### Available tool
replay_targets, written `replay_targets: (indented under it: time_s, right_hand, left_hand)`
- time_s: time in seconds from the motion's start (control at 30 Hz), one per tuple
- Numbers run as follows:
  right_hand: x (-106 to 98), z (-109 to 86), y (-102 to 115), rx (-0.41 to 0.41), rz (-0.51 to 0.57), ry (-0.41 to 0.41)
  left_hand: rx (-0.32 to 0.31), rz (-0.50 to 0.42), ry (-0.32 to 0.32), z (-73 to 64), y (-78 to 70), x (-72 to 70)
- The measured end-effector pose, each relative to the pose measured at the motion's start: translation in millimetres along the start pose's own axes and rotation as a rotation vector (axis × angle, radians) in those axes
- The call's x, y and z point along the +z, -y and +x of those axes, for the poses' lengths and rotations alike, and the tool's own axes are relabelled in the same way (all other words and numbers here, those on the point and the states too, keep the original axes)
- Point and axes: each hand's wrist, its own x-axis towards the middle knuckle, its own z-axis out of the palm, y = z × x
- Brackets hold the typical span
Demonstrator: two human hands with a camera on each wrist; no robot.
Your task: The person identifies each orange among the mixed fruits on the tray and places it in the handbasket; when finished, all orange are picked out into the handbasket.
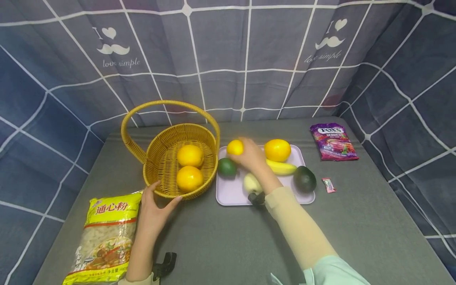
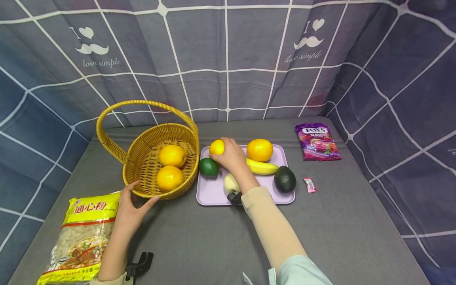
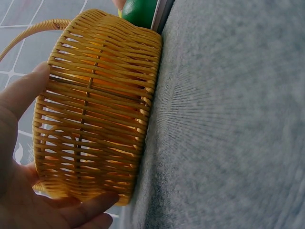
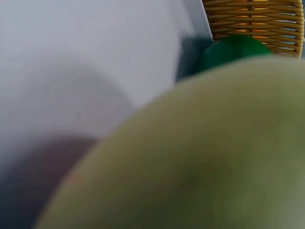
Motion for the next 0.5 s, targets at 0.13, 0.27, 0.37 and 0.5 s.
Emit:
replay_targets:
  time_s: [0.13,0.27,0.37,0.5]
  right_hand:
    - [-0.4,-0.4,-0.9,0.007,0.013,-0.008]
    - [-0.9,-1.2,-1.5,0.020,0.036,-0.024]
    - [-1.5,-2.0,-1.7,0.020,0.048,-0.037]
    - [-3.3,-3.5,-1.2,0.017,0.069,-0.052]
  left_hand:
    - [0.000,0.000,0.002,-0.4,-0.1,-0.4]
    - [0.000,0.001,0.001,-0.6,-0.1,-0.7]
    - [-0.002,-0.001,0.003,-0.6,-0.1,-0.8]
    - [-0.009,0.002,0.008,-0.2,-0.4,-1.0]
